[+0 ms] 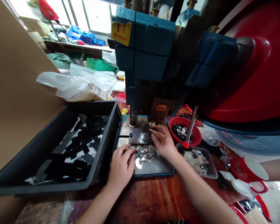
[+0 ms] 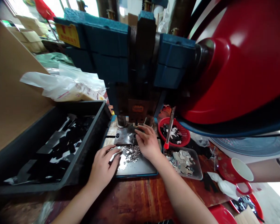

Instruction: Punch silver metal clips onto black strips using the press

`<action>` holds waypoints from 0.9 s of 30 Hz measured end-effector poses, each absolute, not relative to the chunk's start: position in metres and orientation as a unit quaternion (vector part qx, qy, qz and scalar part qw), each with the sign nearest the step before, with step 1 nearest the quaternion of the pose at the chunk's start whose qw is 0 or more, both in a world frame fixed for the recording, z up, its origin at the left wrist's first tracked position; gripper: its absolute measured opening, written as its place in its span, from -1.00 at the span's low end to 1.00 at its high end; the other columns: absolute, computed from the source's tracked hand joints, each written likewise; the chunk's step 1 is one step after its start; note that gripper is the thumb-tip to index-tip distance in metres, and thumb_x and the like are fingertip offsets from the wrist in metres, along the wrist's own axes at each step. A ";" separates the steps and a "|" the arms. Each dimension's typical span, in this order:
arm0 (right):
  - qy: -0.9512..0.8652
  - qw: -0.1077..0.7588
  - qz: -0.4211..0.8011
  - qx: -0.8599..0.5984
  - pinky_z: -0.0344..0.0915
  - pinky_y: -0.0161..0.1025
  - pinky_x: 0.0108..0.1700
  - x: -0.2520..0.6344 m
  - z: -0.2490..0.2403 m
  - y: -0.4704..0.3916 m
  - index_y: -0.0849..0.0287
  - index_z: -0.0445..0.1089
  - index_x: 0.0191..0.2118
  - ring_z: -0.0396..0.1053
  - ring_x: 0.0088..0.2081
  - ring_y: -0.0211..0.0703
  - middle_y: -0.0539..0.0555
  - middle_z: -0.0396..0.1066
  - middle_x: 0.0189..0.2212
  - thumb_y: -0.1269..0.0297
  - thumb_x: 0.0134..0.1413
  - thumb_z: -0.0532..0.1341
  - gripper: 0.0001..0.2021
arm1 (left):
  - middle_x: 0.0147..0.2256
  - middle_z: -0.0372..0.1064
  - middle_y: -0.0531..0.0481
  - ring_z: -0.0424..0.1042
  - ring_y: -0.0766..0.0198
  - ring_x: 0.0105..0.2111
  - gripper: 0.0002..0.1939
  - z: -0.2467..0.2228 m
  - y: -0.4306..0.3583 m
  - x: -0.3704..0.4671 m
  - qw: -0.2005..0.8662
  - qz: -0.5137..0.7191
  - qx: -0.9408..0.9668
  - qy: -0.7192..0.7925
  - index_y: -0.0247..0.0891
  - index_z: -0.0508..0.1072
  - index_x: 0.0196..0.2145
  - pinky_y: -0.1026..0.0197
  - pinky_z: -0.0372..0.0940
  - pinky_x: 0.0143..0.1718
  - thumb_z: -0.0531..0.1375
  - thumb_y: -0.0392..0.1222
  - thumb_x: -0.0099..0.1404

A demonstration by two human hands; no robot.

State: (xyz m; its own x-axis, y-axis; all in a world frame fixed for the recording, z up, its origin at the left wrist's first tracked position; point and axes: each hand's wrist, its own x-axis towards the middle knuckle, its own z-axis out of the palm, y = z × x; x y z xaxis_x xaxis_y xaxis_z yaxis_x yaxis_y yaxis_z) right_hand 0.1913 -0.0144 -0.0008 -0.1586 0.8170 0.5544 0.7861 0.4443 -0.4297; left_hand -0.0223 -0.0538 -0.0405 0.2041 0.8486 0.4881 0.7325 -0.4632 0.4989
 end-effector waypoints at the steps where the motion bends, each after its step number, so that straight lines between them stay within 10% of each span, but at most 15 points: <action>1: -0.759 0.389 0.026 -0.522 0.18 0.03 0.11 0.192 -0.001 -0.015 0.07 0.43 -0.05 0.19 0.11 -0.03 0.11 0.38 -0.03 0.28 0.20 0.07 -0.73 | -0.09 0.30 -0.13 0.30 0.07 -0.08 -0.80 -0.041 -0.054 -0.022 0.078 0.369 0.772 0.513 -0.19 0.44 -0.16 -0.02 0.24 -0.03 0.10 -0.24 0.28; 27: -0.696 0.369 0.086 -0.610 0.29 -0.12 -0.11 0.233 -0.016 -0.111 0.10 0.42 -0.14 0.39 -0.17 -0.07 0.10 0.47 -0.23 0.19 0.21 0.06 -0.76 | -0.07 0.29 -0.09 0.29 0.15 -0.03 -0.78 -0.019 -0.078 -0.017 0.156 0.417 0.746 0.494 -0.16 0.42 -0.12 0.01 0.21 0.04 0.09 -0.28 0.29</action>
State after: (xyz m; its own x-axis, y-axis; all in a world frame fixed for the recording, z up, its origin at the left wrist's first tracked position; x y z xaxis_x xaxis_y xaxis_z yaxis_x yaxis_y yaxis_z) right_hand 0.2334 -0.1106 -0.0161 0.0166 0.9125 0.4088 0.7851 0.2413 -0.5705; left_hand -0.0175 -0.0776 -0.0195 0.1628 0.8683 0.4686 0.6073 -0.4625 0.6460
